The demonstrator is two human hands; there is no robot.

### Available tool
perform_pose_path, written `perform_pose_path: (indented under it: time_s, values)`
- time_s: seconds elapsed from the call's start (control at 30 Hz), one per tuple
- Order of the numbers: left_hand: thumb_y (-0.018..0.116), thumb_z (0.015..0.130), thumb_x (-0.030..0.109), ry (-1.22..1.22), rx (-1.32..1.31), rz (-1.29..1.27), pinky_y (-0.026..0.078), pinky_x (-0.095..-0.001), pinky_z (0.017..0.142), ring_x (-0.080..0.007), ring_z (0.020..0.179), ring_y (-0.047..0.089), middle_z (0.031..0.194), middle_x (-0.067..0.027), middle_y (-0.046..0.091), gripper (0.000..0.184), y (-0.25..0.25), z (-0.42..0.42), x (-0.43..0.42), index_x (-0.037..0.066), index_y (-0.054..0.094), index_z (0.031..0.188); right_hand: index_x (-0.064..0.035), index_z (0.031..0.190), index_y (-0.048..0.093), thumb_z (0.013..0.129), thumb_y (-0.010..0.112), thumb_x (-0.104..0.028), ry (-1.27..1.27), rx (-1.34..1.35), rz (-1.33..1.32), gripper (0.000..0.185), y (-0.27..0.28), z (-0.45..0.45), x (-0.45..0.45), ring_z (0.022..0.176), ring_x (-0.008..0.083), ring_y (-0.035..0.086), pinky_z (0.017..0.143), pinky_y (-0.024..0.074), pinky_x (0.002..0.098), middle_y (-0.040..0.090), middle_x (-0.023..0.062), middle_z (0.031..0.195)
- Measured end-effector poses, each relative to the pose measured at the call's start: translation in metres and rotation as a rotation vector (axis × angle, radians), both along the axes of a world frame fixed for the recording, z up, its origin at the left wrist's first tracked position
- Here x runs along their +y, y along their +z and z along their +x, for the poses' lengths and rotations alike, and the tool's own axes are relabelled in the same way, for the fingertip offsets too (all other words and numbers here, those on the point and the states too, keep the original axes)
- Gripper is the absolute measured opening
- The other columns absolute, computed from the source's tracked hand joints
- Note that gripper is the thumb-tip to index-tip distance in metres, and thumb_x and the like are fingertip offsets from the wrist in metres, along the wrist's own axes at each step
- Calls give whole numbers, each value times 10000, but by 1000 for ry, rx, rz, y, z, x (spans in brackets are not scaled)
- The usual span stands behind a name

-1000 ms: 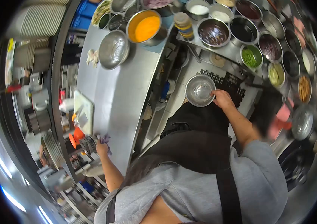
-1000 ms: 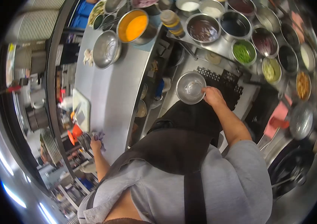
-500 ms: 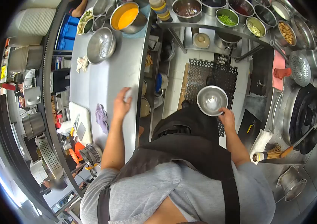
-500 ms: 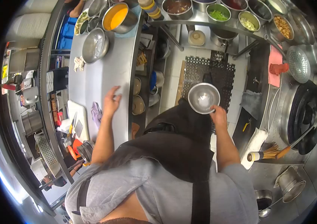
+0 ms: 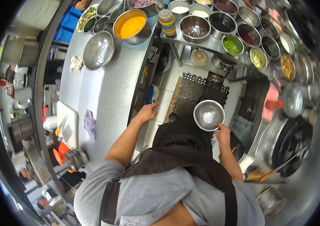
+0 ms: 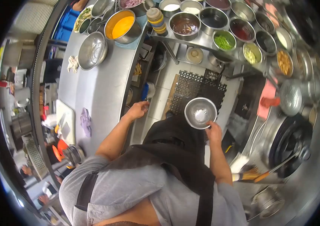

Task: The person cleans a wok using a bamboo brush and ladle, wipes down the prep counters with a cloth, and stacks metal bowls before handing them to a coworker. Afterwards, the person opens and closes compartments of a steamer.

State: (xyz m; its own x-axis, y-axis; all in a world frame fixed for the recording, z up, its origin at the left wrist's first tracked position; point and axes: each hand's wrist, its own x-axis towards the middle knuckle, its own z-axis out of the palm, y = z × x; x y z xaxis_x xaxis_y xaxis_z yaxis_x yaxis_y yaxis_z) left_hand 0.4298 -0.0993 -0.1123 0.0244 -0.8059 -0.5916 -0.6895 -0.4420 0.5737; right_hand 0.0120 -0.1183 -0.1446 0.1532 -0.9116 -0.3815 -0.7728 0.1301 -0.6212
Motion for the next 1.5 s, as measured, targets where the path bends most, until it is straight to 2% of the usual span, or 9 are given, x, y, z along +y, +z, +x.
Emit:
perform_pose_path:
  time_s: [0.13, 0.2, 0.27, 0.47, 0.53, 0.67, 0.73, 0.8, 1.5]
  values:
    - [635, 747, 130, 176, -24, -24, 475, -321, 815, -229, 881, 622, 995, -134, 643, 410, -93, 9, -16, 62, 570, 1146, -88, 902, 623, 617, 684, -40, 146, 21, 57, 295, -9, 2, -52, 736, 327, 591, 672, 464, 390, 612, 157, 844]
    - [627, 742, 184, 409, 97, -47, 491, -351, 790, -236, 873, 628, 953, -101, 645, 404, -152, 11, -34, 67, 582, 1126, -86, 903, 625, 617, 676, -20, 236, 58, 16, 298, -4, 3, -75, 722, 329, 589, 660, 467, 382, 611, 157, 843]
    - [592, 782, 204, 823, 450, 196, 495, -352, 728, -196, 827, 616, 913, -71, 635, 375, -148, 7, -68, 79, 567, 1134, -84, 905, 627, 618, 668, 0, 301, 78, -35, 302, 5, 13, -94, 708, 331, 587, 648, 470, 373, 610, 156, 841]
    - [509, 844, 286, 1302, 739, 207, 474, -311, 627, -180, 776, 581, 892, -36, 590, 315, -295, 33, -139, 107, 526, 1103, -39, 906, 640, 619, 664, 71, 131, 135, 203, 308, -13, 38, -113, 764, 239, 624, 623, 477, 313, 644, 113, 871]
    - [450, 887, 291, 1434, 684, 235, 509, -394, 707, -248, 919, 571, 1016, -102, 565, 334, -355, 49, -155, 45, 499, 1108, -52, 915, 649, 621, 675, 56, 96, 93, 206, 315, -32, 47, -115, 786, 219, 628, 617, 485, 297, 648, 99, 875]
    - [489, 847, 251, 1725, 354, 103, 531, -411, 663, -226, 892, 559, 1071, -83, 523, 329, -449, 70, -177, 78, 505, 1127, -76, 903, 652, 602, 701, 38, 67, 97, 215, 326, -57, 64, -117, 635, 180, 602, 581, 483, 292, 636, 95, 831]
    - [515, 836, 246, 1800, 457, 69, 536, -417, 662, -239, 861, 573, 1045, -88, 534, 352, -510, 91, -169, 75, 520, 1143, -80, 899, 653, 599, 715, 29, 63, 80, 186, 325, -78, 60, -113, 598, 173, 591, 568, 478, 288, 631, 90, 808]
    - [531, 836, 267, 1790, 293, -81, 525, -414, 711, -238, 865, 588, 1075, -87, 553, 364, -495, 91, -182, 90, 539, 1154, -67, 908, 657, 637, 699, 22, 11, 99, 314, 288, -87, 63, -116, 774, 211, 642, 641, 512, 291, 651, 102, 880]
    - [553, 829, 230, 2018, 572, -506, 514, -389, 759, -220, 911, 588, 1122, -82, 552, 372, -515, 148, -218, 88, 527, 1172, -50, 905, 651, 614, 699, 43, 142, 91, 281, 310, -139, 55, -138, 657, 202, 638, 578, 518, 287, 640, 104, 857]
